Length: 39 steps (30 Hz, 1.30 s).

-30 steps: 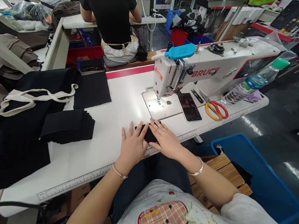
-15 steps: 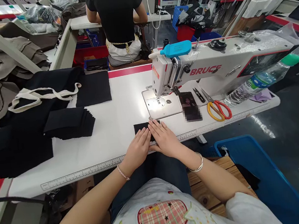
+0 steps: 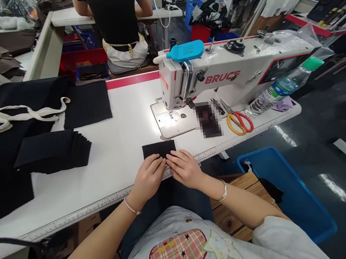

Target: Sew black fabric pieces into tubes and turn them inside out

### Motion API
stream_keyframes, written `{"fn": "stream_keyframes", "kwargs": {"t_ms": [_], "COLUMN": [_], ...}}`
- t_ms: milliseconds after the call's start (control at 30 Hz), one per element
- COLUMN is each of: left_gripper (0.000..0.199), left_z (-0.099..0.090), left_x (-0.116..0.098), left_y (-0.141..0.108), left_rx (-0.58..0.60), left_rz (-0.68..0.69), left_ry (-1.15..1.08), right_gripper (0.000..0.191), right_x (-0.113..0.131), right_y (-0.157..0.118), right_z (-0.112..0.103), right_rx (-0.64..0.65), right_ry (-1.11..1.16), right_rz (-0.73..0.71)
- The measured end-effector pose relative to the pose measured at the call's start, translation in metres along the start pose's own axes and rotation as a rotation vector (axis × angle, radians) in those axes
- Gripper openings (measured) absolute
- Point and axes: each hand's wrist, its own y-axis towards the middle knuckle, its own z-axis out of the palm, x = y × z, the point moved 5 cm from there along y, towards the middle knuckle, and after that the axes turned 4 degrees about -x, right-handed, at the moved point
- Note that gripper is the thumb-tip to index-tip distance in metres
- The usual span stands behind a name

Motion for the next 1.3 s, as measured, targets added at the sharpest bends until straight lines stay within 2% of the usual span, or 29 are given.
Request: {"fn": "stream_keyframes", "kwargs": {"t_ms": [100, 200, 267, 400, 467, 533, 600, 767, 967, 1133, 1300], "left_gripper": [0.018, 0.031, 0.032, 0.018, 0.019, 0.042, 0.055, 0.053, 0.051, 0.057, 0.061], "left_z": [0.003, 0.01, 0.013, 0.014, 0.015, 0.017, 0.021, 0.03, 0.029, 0.03, 0.035], "left_x": [0.003, 0.013, 0.022, 0.034, 0.038, 0.039, 0.038, 0.033, 0.023, 0.02, 0.018], "left_y": [0.007, 0.016, 0.022, 0.029, 0.03, 0.031, 0.03, 0.03, 0.038, 0.041, 0.039], "left_rx": [0.069, 0.207, 0.267, 0.312, 0.323, 0.341, 0.386, 0.495, 0.556, 0.616, 0.638], "left_rz": [-0.055, -0.184, -0.252, -0.278, -0.296, -0.297, -0.27, -0.172, -0.08, -0.095, -0.171], "left_ry": [-0.059, -0.15, -0.206, -0.266, -0.288, -0.287, -0.252, -0.14, -0.024, 0.01, 0.093], "right_gripper": [0.034, 0.025, 0.022, 0.012, 0.02, 0.036, 0.046, 0.052, 0.053, 0.056, 0.056], "right_x": [-0.001, -0.007, -0.016, -0.032, -0.036, -0.036, -0.035, -0.038, -0.044, -0.045, -0.043], "right_y": [0.0, 0.011, 0.025, 0.048, 0.052, 0.052, 0.049, 0.045, 0.046, 0.043, 0.045], "right_z": [-0.003, -0.012, -0.014, -0.012, -0.013, -0.013, -0.011, -0.004, -0.002, -0.003, -0.006], "right_rx": [-0.013, -0.043, 0.006, 0.13, 0.12, 0.12, 0.158, 0.274, 0.32, 0.313, 0.322], "right_ry": [0.002, 0.073, 0.132, 0.152, 0.099, 0.01, -0.076, -0.133, -0.121, -0.093, -0.098], "right_rz": [0.048, 0.1, 0.142, 0.222, 0.225, 0.202, 0.185, 0.197, 0.204, 0.208, 0.24]}}
